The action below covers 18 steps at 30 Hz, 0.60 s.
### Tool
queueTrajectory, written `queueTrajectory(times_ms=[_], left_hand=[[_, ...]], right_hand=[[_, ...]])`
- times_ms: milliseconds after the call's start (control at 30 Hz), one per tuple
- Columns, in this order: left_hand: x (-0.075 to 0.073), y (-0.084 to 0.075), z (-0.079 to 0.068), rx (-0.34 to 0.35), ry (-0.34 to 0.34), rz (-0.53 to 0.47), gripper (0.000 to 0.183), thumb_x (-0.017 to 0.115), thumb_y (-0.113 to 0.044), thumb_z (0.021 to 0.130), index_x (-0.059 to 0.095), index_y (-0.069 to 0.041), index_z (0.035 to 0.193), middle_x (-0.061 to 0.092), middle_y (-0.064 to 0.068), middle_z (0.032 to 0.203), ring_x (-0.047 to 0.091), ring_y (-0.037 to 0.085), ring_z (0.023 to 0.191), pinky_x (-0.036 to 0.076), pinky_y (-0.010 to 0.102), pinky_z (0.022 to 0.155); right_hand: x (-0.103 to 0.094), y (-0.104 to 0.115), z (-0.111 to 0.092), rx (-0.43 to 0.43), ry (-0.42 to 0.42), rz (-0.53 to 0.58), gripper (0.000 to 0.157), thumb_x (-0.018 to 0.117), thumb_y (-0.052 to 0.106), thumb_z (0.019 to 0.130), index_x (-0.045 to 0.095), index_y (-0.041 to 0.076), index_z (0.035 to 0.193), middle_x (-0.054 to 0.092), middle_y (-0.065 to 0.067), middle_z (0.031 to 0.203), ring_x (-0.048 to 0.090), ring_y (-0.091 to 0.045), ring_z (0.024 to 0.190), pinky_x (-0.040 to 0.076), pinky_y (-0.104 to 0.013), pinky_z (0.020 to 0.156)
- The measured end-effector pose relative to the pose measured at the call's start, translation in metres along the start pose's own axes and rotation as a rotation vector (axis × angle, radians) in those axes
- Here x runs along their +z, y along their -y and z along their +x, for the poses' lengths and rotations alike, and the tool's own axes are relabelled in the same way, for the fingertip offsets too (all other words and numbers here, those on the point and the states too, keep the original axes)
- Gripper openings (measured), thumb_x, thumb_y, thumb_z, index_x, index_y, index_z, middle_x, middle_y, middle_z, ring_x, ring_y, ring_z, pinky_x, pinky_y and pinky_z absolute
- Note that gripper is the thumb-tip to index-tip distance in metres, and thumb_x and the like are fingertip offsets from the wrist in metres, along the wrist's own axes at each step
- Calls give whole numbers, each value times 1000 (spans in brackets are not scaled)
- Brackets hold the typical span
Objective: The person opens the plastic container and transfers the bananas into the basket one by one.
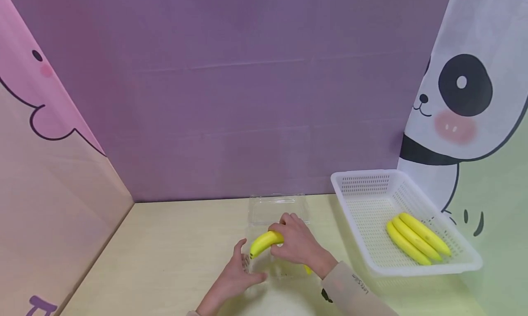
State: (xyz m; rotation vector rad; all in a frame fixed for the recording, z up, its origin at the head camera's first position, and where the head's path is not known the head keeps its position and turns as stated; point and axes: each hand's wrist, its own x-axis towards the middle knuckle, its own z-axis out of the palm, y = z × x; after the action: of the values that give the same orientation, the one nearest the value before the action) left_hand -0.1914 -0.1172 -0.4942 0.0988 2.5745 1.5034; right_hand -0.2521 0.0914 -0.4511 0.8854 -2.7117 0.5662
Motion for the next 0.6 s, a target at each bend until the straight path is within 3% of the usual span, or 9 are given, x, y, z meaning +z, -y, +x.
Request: queueTrajectory(times_ms=[600], left_hand=[[1, 0, 0, -16, -7, -2, 115, 88, -32, 76, 12, -8, 159, 44, 40, 143, 50, 47, 128, 46, 59, 94]], right_hand=[[-15, -5, 1, -23, -54, 22, 31, 68, 22, 73, 76, 19, 102, 43, 7, 85, 36, -13, 78, 33, -28, 70]])
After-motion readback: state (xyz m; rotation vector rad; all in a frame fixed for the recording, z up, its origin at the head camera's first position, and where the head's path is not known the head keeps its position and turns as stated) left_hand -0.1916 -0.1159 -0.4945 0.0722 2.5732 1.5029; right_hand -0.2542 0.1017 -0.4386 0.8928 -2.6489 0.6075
